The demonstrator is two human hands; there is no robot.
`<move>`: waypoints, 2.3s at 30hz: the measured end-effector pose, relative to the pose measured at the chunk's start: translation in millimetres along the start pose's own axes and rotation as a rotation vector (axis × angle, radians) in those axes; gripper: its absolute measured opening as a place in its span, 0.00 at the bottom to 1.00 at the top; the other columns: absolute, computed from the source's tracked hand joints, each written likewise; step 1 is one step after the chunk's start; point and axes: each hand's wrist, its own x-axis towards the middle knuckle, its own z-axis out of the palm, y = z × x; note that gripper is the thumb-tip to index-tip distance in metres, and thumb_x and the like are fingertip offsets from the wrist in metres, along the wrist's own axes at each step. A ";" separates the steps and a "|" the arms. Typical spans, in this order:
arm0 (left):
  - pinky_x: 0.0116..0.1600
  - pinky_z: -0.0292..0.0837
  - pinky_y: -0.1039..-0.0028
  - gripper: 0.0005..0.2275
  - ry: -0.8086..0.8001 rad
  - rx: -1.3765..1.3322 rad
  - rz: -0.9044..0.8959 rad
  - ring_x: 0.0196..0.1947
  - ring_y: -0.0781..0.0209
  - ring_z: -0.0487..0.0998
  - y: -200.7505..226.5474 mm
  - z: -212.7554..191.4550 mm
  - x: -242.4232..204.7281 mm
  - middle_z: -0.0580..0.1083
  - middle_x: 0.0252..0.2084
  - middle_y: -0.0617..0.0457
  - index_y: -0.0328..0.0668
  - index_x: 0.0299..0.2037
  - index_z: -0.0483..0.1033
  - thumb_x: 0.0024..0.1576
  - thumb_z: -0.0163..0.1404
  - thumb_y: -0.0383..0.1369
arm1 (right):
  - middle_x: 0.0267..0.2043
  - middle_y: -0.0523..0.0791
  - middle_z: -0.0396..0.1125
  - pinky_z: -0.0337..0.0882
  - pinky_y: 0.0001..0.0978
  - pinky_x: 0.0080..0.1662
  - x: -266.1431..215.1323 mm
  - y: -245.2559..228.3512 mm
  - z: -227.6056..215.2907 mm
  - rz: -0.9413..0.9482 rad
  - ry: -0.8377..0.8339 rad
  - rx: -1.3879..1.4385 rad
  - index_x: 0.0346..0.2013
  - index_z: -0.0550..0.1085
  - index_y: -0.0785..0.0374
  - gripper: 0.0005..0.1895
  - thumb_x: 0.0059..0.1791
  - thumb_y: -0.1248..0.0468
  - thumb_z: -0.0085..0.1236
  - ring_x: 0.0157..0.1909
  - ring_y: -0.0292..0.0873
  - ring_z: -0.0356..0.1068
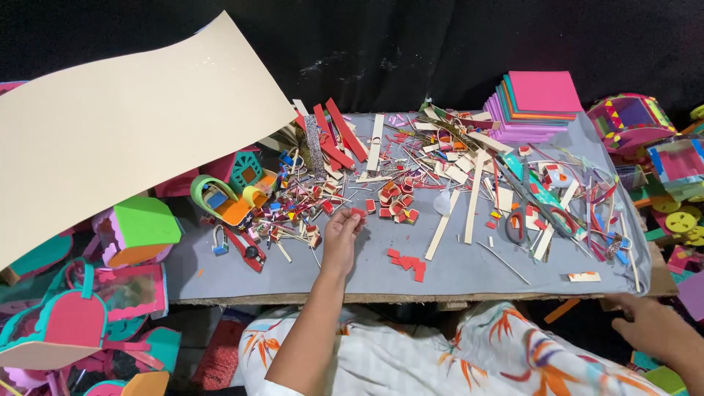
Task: Assembling a craft model by gluing small pieces of paper and wood together.
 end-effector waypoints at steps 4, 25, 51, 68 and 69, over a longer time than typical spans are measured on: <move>0.49 0.71 0.75 0.03 0.006 0.008 -0.010 0.40 0.62 0.76 -2.5 -1.4 0.8 0.78 0.40 0.51 0.43 0.37 0.75 0.61 0.49 0.25 | 0.66 0.28 0.71 0.78 0.32 0.58 -50.9 -33.1 -92.3 -0.034 -0.009 0.047 0.69 0.64 0.26 0.32 0.50 0.51 0.58 0.61 0.37 0.80; 0.43 0.70 0.86 0.02 -0.014 0.096 0.096 0.36 0.71 0.77 0.3 1.2 -3.1 0.78 0.34 0.55 0.42 0.38 0.74 0.59 0.52 0.29 | 0.46 0.44 0.79 0.77 0.35 0.54 -109.9 -252.0 -174.7 -0.584 0.201 0.330 0.47 0.81 0.54 0.14 0.48 0.60 0.59 0.52 0.43 0.79; 0.47 0.70 0.78 0.01 -0.066 0.263 0.067 0.34 0.70 0.72 6.8 4.9 -4.5 0.75 0.30 0.53 0.42 0.37 0.75 0.59 0.53 0.28 | 0.41 0.45 0.70 0.73 0.38 0.46 -38.5 -326.0 -103.2 -0.519 0.854 0.864 0.46 0.82 0.51 0.13 0.46 0.60 0.67 0.41 0.48 0.72; 0.48 0.71 0.78 0.03 -0.068 0.251 0.048 0.36 0.68 0.75 10.3 7.6 -4.5 0.78 0.32 0.50 0.40 0.39 0.76 0.58 0.54 0.27 | 0.38 0.43 0.73 0.74 0.31 0.45 -25.1 -336.2 -103.0 -0.559 0.745 0.919 0.45 0.81 0.57 0.10 0.49 0.61 0.66 0.44 0.43 0.72; 0.48 0.71 0.78 0.03 -0.066 0.261 0.047 0.36 0.68 0.75 11.8 9.7 -3.4 0.78 0.32 0.50 0.40 0.39 0.76 0.58 0.54 0.28 | 0.37 0.43 0.73 0.74 0.31 0.46 -23.8 -336.3 -103.4 -0.564 0.762 0.900 0.44 0.80 0.58 0.11 0.48 0.61 0.67 0.44 0.43 0.72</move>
